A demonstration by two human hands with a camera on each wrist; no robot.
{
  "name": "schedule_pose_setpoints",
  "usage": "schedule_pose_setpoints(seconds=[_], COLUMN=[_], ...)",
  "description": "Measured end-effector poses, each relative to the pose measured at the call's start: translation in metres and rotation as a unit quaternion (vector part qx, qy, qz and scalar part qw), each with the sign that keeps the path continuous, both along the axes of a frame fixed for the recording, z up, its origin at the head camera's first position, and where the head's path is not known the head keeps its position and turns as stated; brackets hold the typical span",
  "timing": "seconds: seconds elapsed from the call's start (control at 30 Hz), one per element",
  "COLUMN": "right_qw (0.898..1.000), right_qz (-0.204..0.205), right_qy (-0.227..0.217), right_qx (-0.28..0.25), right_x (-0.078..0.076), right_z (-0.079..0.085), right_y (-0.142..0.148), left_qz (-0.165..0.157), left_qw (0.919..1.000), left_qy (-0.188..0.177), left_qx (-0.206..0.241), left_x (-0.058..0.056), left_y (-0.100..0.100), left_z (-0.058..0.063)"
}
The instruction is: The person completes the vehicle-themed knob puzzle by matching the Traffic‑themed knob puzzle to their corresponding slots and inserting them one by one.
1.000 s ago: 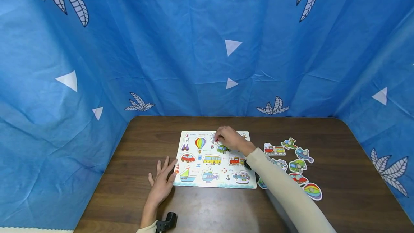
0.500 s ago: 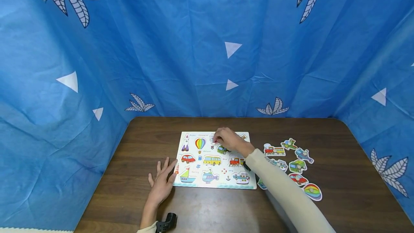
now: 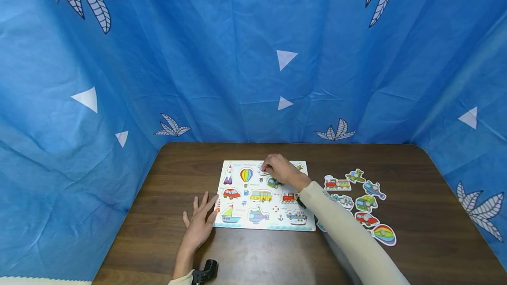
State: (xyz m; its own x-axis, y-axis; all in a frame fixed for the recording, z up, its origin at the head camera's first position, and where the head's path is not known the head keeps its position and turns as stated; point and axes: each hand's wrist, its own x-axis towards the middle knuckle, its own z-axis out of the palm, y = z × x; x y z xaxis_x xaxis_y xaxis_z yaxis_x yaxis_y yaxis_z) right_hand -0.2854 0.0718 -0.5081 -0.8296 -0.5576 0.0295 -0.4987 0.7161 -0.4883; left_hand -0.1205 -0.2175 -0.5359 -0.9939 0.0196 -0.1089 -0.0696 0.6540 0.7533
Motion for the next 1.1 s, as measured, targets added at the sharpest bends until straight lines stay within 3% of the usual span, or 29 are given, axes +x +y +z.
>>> schedule_pose_setpoints(seconds=[0.33, 1.1], right_qw=[1.0, 1.0], right_qz=[-0.012, 0.009], right_qy=[-0.005, -0.002], right_qx=[0.003, -0.002], right_x=[-0.0004, 0.0031], right_z=[0.0, -0.0027], right_y=[-0.0007, 0.0015], left_qz=[-0.003, -0.001], left_qw=[1.0, 1.0], left_qy=[0.0, 0.001], left_qx=[-0.007, 0.005], left_x=[-0.0005, 0.0015], left_y=[0.0009, -0.0001], left_z=[0.0019, 0.0012])
